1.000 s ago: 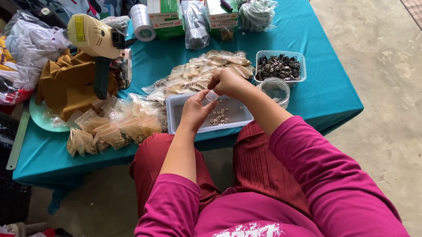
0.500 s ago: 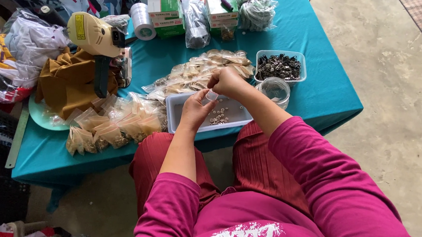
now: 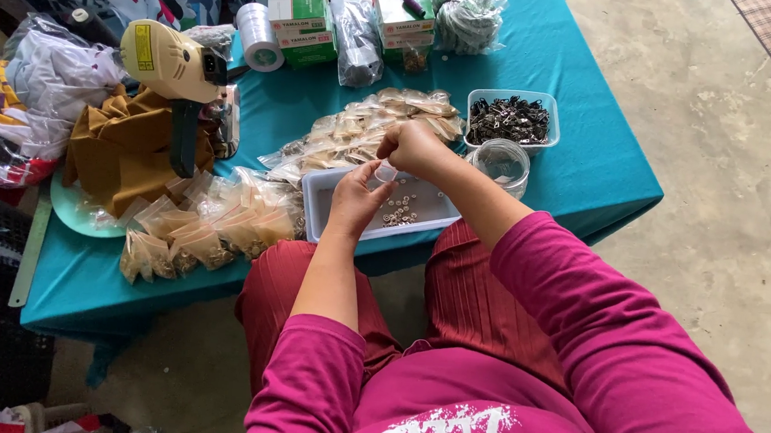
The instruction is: Picking small metal eyelets from a tray and placing them into small plastic bags for packaging.
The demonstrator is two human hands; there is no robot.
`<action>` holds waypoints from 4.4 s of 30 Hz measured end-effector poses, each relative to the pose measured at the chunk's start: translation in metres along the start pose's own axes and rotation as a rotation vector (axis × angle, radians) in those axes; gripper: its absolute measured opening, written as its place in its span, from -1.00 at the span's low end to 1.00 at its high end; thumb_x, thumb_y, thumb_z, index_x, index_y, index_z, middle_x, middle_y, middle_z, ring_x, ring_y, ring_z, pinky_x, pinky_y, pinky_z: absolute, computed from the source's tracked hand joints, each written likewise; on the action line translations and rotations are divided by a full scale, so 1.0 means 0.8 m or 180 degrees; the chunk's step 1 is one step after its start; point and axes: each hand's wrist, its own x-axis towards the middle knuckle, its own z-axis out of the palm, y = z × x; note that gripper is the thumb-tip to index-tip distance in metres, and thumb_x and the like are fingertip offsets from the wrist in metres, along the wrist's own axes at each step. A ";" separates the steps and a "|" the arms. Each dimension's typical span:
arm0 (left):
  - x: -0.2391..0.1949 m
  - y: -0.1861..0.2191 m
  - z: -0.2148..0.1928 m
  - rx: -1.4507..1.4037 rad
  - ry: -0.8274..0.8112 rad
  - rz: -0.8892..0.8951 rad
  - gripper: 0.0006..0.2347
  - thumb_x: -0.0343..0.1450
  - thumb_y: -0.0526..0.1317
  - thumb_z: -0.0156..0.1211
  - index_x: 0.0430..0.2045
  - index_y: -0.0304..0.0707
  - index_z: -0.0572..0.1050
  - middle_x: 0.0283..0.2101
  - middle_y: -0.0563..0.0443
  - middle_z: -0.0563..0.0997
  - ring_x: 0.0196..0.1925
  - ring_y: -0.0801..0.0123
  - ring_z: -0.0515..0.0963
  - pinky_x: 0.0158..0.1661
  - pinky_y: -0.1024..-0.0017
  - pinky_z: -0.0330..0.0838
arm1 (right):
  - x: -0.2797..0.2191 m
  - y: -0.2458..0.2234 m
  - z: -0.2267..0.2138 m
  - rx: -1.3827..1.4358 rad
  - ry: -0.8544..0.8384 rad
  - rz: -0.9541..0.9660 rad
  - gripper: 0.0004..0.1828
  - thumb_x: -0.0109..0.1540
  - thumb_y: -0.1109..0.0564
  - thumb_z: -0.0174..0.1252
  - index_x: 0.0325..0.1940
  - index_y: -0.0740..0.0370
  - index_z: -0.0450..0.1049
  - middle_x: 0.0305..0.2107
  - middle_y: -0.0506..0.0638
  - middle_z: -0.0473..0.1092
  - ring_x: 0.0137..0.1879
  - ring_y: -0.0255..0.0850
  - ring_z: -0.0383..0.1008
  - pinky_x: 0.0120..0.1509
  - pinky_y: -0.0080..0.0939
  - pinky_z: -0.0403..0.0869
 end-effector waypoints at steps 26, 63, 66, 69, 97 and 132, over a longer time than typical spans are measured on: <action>-0.010 0.025 -0.022 -0.2361 -0.0951 -0.0218 -0.62 0.50 -0.10 0.28 0.22 -0.15 0.49 -0.18 0.11 0.66 -0.11 0.59 0.56 0.02 0.45 0.47 | -0.067 -0.002 -0.058 -0.0321 -0.0387 -0.1648 -0.88 0.13 0.23 0.29 -0.32 0.02 0.61 -0.16 0.03 0.53 0.11 0.15 0.50 0.23 0.09 0.42; -0.023 0.040 -0.049 -0.0689 0.1977 0.1708 -0.69 0.51 -0.07 0.14 0.12 -0.09 0.54 0.11 0.00 0.63 0.22 0.16 0.59 0.24 0.30 0.38 | 0.134 -0.032 0.059 0.0936 0.0044 -0.0689 -0.78 0.21 0.14 0.30 -0.06 0.14 0.57 -0.34 0.04 0.55 -0.25 -0.16 0.61 -0.28 -0.09 0.63; -0.041 0.055 -0.053 0.0005 0.2279 0.1951 -0.60 0.44 -0.19 0.29 0.20 -0.14 0.49 0.33 -0.16 0.46 0.42 -0.06 0.38 0.39 0.12 0.20 | 0.202 0.023 0.163 0.0563 0.0219 -0.0937 -0.69 0.28 -0.19 0.28 0.11 -0.31 0.50 -0.19 -0.15 0.55 -0.05 -0.17 0.59 -0.03 -0.20 0.55; -0.055 0.043 -0.081 0.0245 0.2554 0.1508 -0.40 0.44 -0.18 0.29 0.43 -0.12 0.24 0.49 -0.20 0.23 0.52 -0.13 0.20 0.47 0.07 0.01 | 0.065 -0.079 0.091 0.0636 0.0338 -0.1752 -0.64 0.24 0.04 0.25 0.13 -0.02 0.48 -0.17 0.08 0.54 0.08 0.08 0.54 0.10 0.10 0.49; -0.150 -0.151 -0.210 -0.0732 0.1088 -0.1392 -0.81 0.49 -0.16 0.14 -0.15 0.15 0.72 -0.09 0.15 0.73 0.05 0.37 0.65 0.03 0.28 0.50 | -0.276 0.084 0.064 0.1909 0.0802 -0.0174 -0.57 0.34 0.33 0.11 0.31 0.15 0.48 -0.25 0.04 0.50 -0.21 -0.27 0.52 -0.06 -0.24 0.57; -0.170 -0.344 -0.100 -0.0297 0.1438 -0.1217 -0.69 0.46 -0.21 0.09 0.07 0.09 0.63 0.07 0.07 0.67 0.21 0.26 0.58 0.16 0.29 0.48 | -0.290 0.150 0.093 0.1211 0.0941 -0.0379 -0.59 0.30 0.33 0.15 0.20 0.07 0.57 -0.09 0.04 0.56 -0.04 -0.18 0.59 0.12 -0.12 0.54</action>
